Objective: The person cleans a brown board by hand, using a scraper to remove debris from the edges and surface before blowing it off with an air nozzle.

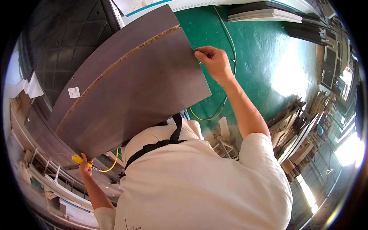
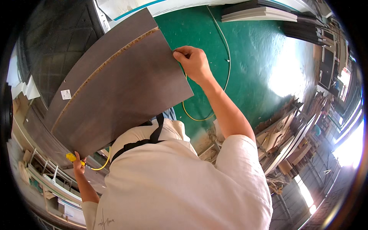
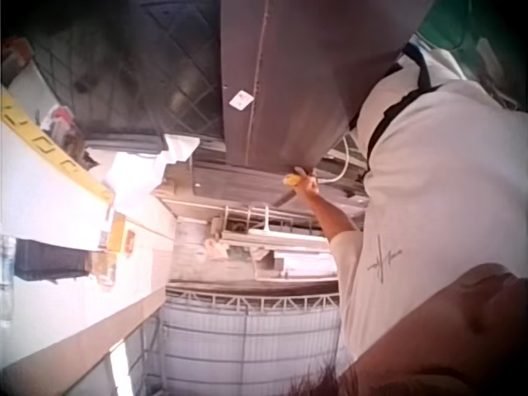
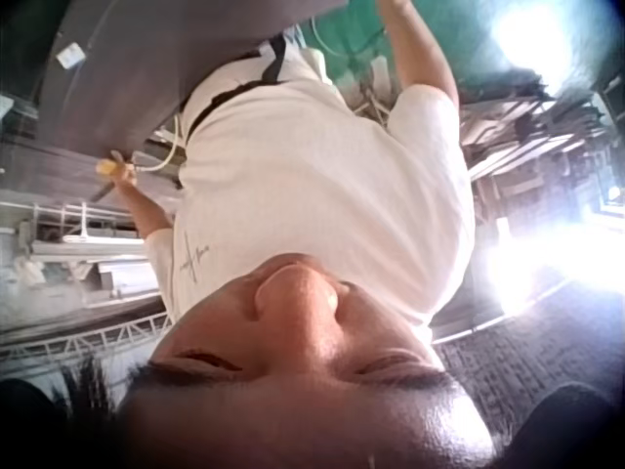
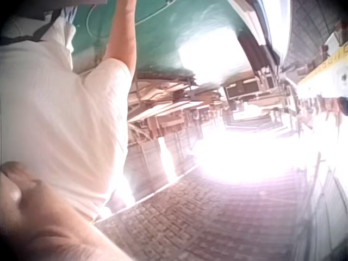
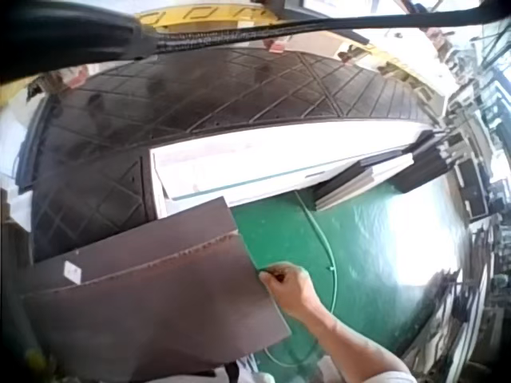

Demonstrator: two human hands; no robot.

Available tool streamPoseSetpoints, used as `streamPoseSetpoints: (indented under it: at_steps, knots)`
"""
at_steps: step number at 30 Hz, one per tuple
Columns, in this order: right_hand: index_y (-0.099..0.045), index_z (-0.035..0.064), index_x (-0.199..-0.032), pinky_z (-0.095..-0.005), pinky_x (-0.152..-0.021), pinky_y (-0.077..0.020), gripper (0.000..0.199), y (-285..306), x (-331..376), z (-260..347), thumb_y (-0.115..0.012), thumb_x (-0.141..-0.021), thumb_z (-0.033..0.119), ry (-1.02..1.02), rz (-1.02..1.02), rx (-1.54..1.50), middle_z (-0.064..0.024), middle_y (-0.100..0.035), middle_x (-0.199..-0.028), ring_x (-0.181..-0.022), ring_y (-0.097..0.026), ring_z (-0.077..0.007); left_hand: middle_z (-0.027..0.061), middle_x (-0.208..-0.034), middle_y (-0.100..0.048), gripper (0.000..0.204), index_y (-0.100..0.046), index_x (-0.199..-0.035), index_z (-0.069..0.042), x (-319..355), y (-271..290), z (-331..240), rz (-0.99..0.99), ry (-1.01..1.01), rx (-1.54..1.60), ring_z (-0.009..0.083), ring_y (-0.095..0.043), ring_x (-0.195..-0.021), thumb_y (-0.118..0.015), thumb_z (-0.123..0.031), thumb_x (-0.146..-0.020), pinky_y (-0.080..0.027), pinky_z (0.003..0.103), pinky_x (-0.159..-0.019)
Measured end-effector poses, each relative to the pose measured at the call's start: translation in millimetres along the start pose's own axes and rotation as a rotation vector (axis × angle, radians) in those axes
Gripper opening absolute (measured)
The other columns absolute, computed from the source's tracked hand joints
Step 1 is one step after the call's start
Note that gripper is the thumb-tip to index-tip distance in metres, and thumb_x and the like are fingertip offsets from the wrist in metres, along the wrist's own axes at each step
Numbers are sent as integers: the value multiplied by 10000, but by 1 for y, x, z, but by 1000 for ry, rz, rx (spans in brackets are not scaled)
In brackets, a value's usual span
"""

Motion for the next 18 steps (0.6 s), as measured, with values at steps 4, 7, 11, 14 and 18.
streamPoseSetpoints:
  at_steps: [4, 7, 11, 14, 18]
  knots:
    - [-759, 20, -1036, -376, -822, -561, 187, 5, 14, 18, -666, -955, 161, 102, -94, 300, -172, -761, -951, -915, -733, -270, 14, -794, -601, 553, -583, -1010, -60, -4, 3, 11, 22, 7, -26, 144, -495, -593, -606, -612, -983, -412, 268, -562]
    - [-749, 14, -1028, -369, -827, -557, 199, 7, 24, 18, -662, -960, 179, 22, -9, 519, -158, -756, -973, -926, -725, -285, 15, -803, -609, 560, -584, -1018, -61, -1, 13, 20, 18, 0, -39, 144, -509, -603, -609, -619, -976, -415, 265, -567]
    - [-749, 17, -1038, -364, -842, -556, 213, 16, 12, 16, -652, -966, 191, 72, -94, 211, -155, -757, -1007, -934, -722, -287, 25, -819, -618, 574, -582, -1054, -59, -6, 11, 16, 16, -63, -5, 143, -520, -616, -611, -625, -972, -424, 263, -576]
    - [-754, 17, -1080, -350, -816, -556, 233, 8, 6, 12, -671, -959, 198, 97, -65, 168, -143, -765, -975, -876, -715, -250, 30, -808, -595, 588, -570, -1081, -52, -10, 5, 16, 27, -46, -11, 132, -507, -614, -608, -628, -972, -427, 254, -579]
    - [-757, 18, -1096, -344, -776, -556, 239, 5, 3, 12, -687, -955, 198, 105, -60, 191, -131, -769, -971, -828, -702, -214, 27, -768, -572, 548, -562, -1022, -62, -10, 5, 16, -12, -59, -14, 126, -499, -607, -602, -608, -987, -425, 254, -576]
Point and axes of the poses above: each hand's wrist, its own x-axis away from the middle knuckle, its own y-axis out of the back of the hand, z = x × y, the point moved 10 cm from there along -x, towards the middle knuckle
